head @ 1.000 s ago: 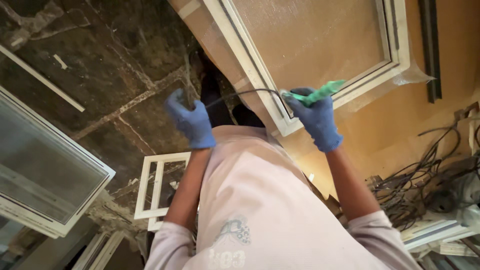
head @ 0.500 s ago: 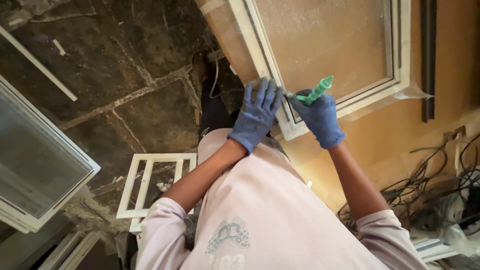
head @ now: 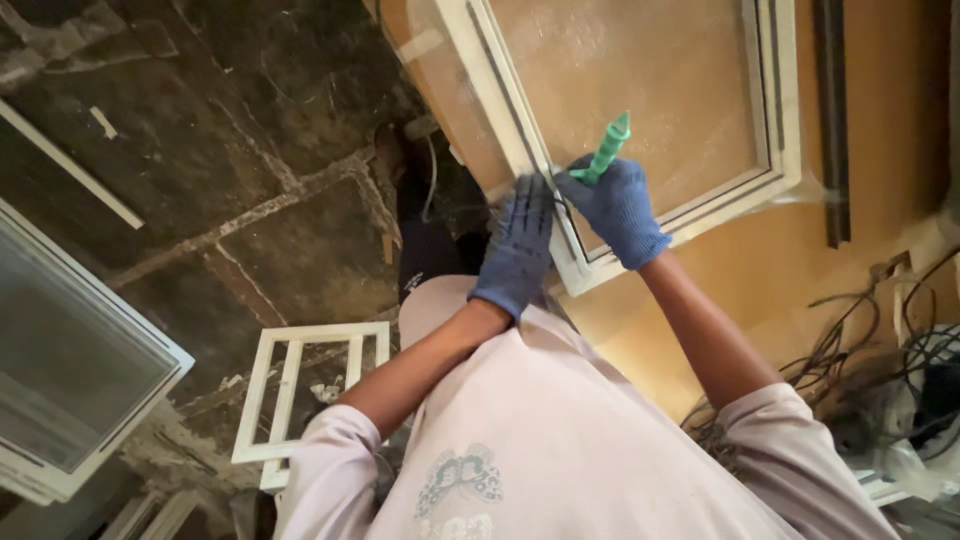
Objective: The person presses a black rubber gasket into the channel around a glazed window sash, working around the frame with a green hand tool to seat the seal. They rotate and reposition the sash on the workbench and press the gasket corners firmly by hand to secure it.
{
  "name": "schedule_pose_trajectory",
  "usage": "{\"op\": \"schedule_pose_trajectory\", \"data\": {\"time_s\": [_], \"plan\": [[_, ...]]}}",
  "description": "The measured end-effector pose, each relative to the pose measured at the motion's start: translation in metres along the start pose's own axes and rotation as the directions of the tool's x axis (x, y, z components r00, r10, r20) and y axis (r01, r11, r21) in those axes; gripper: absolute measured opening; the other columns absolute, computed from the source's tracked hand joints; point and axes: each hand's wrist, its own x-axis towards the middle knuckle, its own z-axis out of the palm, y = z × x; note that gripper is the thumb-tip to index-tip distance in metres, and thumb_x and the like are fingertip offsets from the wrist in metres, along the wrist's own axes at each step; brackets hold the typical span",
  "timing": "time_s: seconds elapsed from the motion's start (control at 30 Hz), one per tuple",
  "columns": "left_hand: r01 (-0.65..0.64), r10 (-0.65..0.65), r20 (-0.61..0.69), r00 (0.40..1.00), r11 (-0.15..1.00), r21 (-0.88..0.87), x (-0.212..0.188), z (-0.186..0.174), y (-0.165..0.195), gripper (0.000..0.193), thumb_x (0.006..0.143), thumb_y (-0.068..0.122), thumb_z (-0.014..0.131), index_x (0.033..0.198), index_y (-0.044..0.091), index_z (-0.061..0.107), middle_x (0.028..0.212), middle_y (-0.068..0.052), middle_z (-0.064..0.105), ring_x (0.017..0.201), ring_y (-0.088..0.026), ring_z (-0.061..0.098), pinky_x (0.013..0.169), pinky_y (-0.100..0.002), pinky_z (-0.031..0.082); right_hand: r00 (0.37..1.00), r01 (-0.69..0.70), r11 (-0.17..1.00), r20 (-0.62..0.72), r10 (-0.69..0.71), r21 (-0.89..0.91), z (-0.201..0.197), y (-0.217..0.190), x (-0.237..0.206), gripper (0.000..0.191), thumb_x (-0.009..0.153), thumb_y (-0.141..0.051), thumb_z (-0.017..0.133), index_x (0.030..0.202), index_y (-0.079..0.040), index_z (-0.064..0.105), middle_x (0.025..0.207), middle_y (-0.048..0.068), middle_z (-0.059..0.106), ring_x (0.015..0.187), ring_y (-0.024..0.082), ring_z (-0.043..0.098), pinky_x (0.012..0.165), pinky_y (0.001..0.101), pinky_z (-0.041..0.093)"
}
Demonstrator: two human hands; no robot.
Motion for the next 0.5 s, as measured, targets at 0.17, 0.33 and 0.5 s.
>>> {"op": "schedule_pose_trajectory", "data": {"time_s": [0.17,0.33,0.5], "plan": [[0.006,-0.004,0.012,1.0,0.977,-0.212,0.005,-0.026,-0.02,0.071,0.095,0.026,0.055,0.157,-0.003,0.034,0.167,-0.025,0.024,0.157,-0.042,0.017,0.126,-0.06,0.008,1.0,0.004,1.0,0.003,-0.004,-0.001,0.001,-0.009,0.016,0.023,0.09,-0.025,0.079,0.089,-0.003,0.076,0.072,0.014,0.071,0.064,0.026,0.071,0.06,0.0377,0.053],[0.183,-0.478,-0.295,0.827,0.725,-0.664,0.031,-0.039,-0.073,0.085,0.093,0.038,0.075,0.161,0.012,0.031,0.168,-0.022,0.018,0.158,-0.044,0.018,0.131,-0.064,0.014,0.998,-0.067,0.997,-0.025,0.066,-0.031,0.005,-0.019,0.005,0.023,0.094,-0.027,0.077,0.091,-0.004,0.077,0.069,0.013,0.069,0.06,0.026,0.069,0.059,0.0375,0.052],[0.269,-0.644,-0.604,0.469,0.756,-0.597,0.098,-0.026,-0.183,0.083,0.096,0.049,0.083,0.152,0.011,0.035,0.162,-0.021,0.023,0.151,-0.047,0.023,0.122,-0.063,0.027,0.999,-0.044,0.998,-0.031,0.043,-0.04,0.005,-0.027,0.006,0.024,0.094,-0.029,0.078,0.089,-0.005,0.077,0.067,0.013,0.068,0.058,0.024,0.067,0.059,0.0378,0.051]]}}
